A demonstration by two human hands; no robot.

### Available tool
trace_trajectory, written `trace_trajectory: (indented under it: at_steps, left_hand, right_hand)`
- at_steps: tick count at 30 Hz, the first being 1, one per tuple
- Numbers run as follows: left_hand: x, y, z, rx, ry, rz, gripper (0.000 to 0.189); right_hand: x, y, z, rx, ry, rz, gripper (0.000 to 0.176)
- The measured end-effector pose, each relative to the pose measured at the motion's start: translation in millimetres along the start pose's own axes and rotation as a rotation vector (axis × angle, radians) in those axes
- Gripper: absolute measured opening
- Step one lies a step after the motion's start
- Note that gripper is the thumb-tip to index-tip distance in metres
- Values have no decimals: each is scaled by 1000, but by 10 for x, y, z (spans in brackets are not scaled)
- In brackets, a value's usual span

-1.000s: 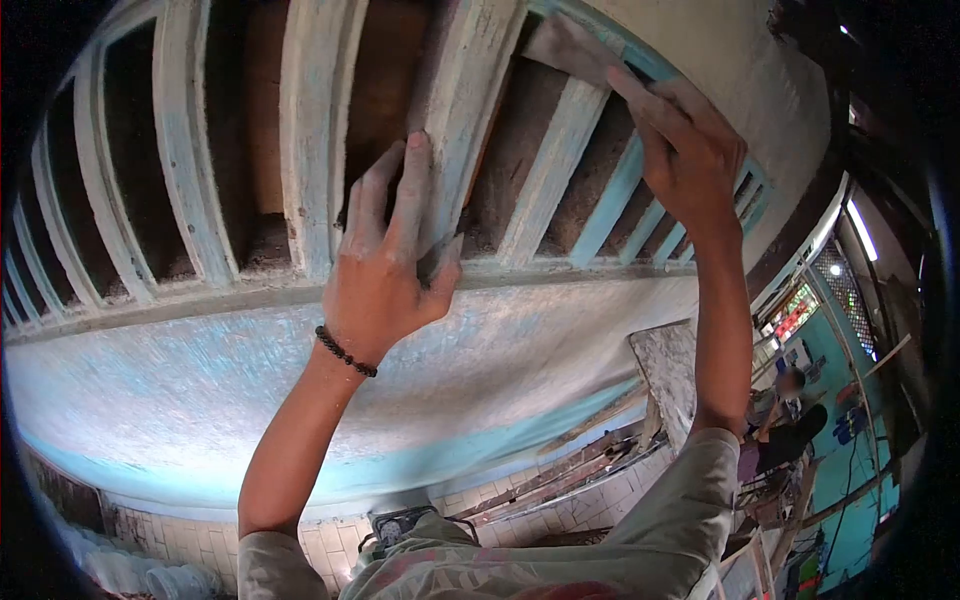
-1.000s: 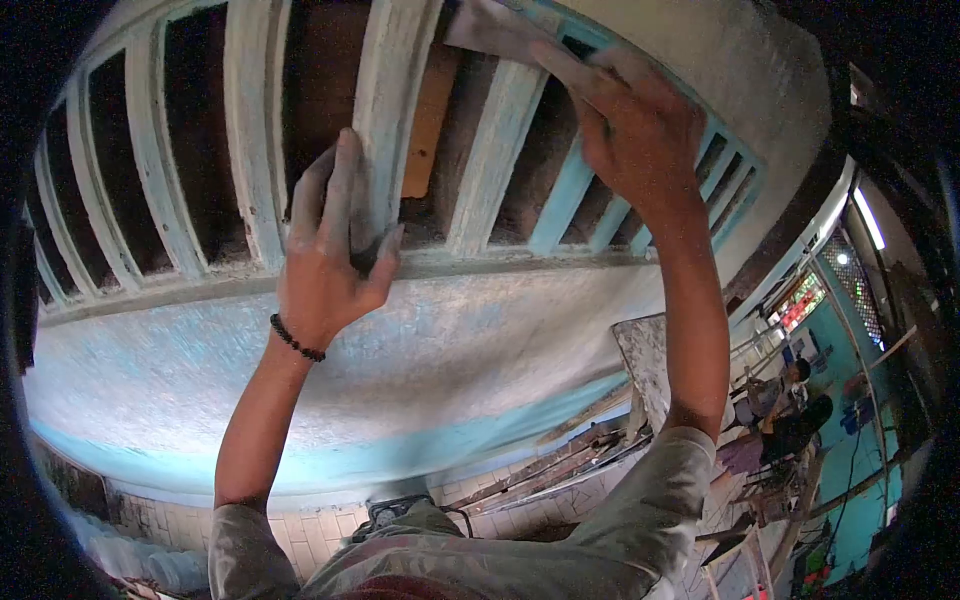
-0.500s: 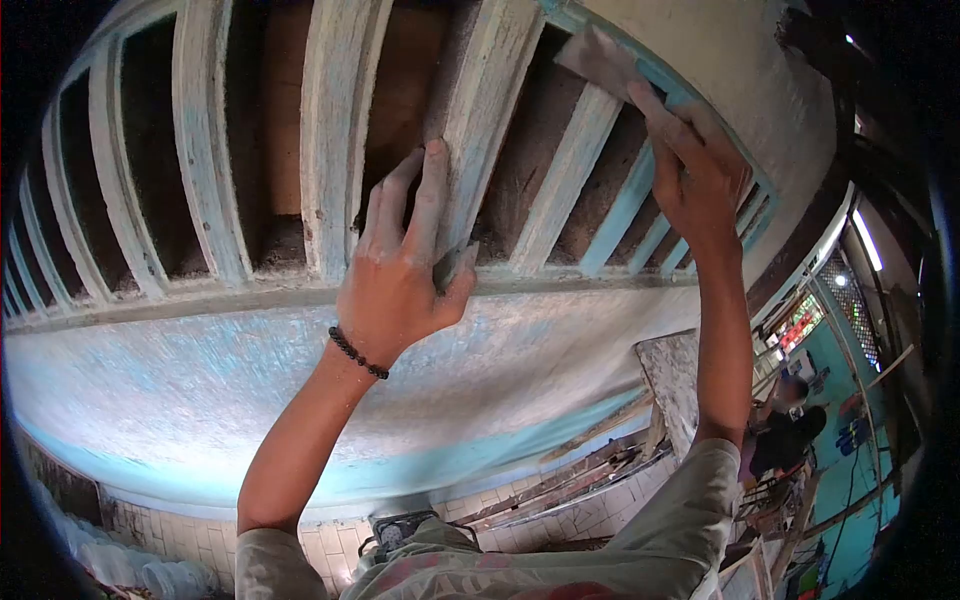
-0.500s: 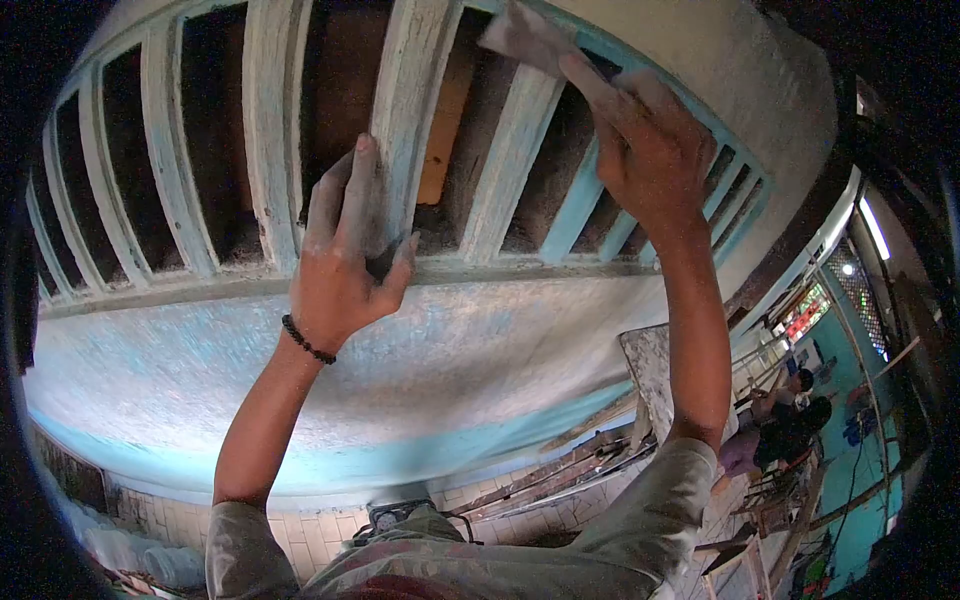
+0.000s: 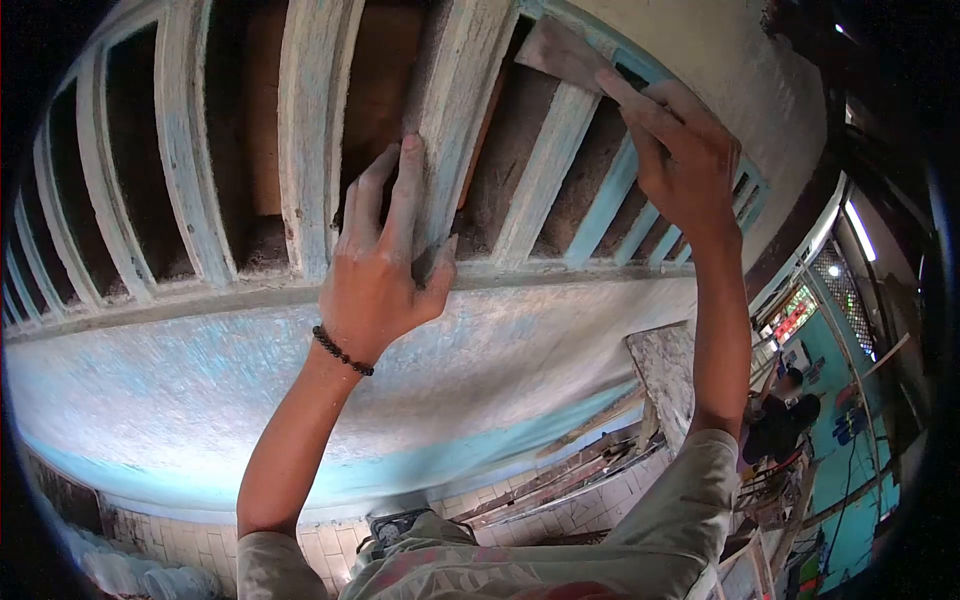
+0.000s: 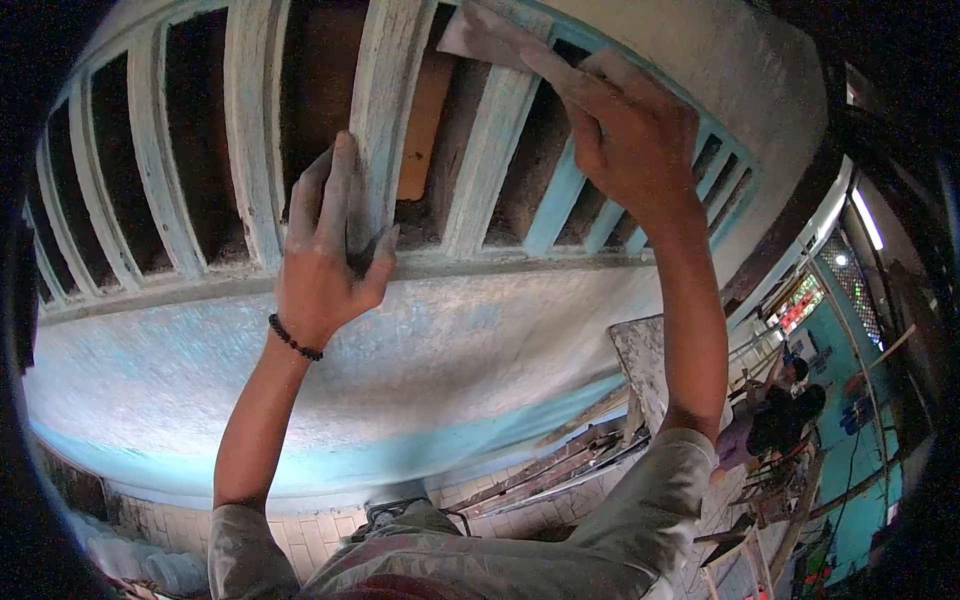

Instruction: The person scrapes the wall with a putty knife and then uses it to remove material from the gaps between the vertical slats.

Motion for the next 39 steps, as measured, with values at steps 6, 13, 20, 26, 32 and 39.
trace_trajectory:
  at_steps: [6,13,20,26,32,39]
  left_hand:
    - [23,-8,-29,-10,-29,-15,100]
    - [1,-11,-19,-18,-1,-3,100]
    - [5,-9,-26,2,4,-8,99]
    - [21,-4,-38,23,-7,-6,100]
    - [12,-5,-24,-6,-8,-1,99]
    - [15,-31,-6,-6,-19,2,99]
  right_hand:
    - [-14,13,85,-59,96,-107,33]
    - [-31,9,151,-132,13,-90,38]
    - [-90,-20,140,-119,21,-148,34]
    - [16,10,32,19,-28,-22,42]
    - [76,94,-83,41,-13,55,54]
    - [122,116,24,-12,61,50,41]
Point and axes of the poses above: each hand's wrist, its own x-axis away from the middle knuckle, its own y-axis out of the palm, z = x × y, the point moved 10 cm from there along -x, towards the middle knuckle, and after that the axes turned 3 degrees about y, right-handed, at the moved point
